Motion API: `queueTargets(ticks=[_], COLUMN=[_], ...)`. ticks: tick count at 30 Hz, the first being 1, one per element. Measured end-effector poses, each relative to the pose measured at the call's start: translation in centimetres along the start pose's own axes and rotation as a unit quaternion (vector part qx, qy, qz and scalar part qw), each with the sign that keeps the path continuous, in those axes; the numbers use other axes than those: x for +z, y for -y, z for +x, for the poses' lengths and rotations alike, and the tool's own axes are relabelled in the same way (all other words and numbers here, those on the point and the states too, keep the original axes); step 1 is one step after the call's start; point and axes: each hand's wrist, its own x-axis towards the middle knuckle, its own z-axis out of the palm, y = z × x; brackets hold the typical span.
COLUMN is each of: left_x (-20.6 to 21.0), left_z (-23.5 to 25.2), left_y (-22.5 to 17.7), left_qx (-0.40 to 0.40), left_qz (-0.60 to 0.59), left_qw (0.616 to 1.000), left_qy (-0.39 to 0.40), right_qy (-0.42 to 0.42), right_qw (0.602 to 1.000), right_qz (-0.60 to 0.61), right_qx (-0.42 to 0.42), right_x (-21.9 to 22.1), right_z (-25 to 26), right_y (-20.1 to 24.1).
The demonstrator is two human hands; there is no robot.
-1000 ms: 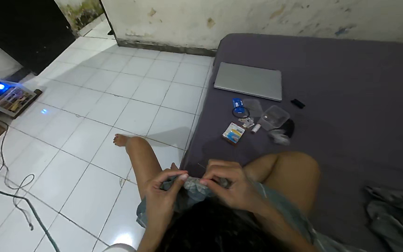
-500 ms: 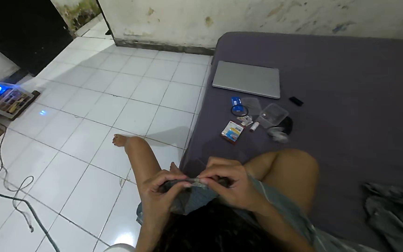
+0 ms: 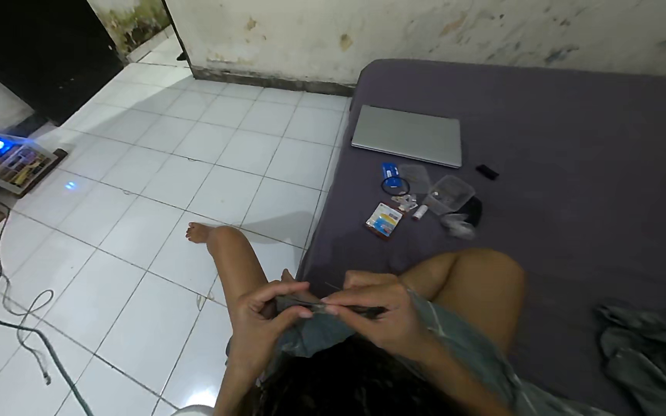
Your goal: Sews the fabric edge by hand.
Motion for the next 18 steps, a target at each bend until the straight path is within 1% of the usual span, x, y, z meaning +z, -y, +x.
queueTargets(ticks=[2,4,6,7,9,13,15,18], left_x=[-0.4,-0.5,-0.3,0.1,1.1,3.0,3.3,3.0], left_z=[0.1,0.3,0.5,0.5,0.4,-0.1,-0.2,-0.4], left_y=[0.6,1.4,2.4,2.9,3.5,3.2,2.9,2.6], left_qx=[-0.038,-0.058,-0.034,-0.016,0.02,0.046,0.041,-0.001], left_qz=[-0.032,-0.06,-0.078,-0.09,-0.105,-0.13,-0.144,-0.148], left_qw=[0.997,0.99,0.984,0.984,0.987,0.99,0.988,0.987], left_qy=[0.052,0.115,0.155,0.153,0.116,-0.013,-0.043,-0.058], right_qy=[0.0,0.0,-0.001,-0.003,-0.007,-0.024,-0.034,-0.042], right_qw=[1.0,1.0,1.0,1.0,1.0,0.999,0.999,0.998], right_qz=[-0.001,-0.003,-0.006,-0.009,-0.013,-0.022,-0.029,-0.035], right_qx=[0.0,0.003,0.005,0.006,0.009,0.022,0.029,0.032], right_x=[-0.1,-0.1,-0.3,-0.3,-0.4,-0.2,0.0,0.3], right_z=[-0.1,-0.1,-0.2,-0.2,-0.2,-0.3,-0.3,-0.4], right_y=[0.0,0.1,0.1,0.1,0.1,0.3,0.5,0.7])
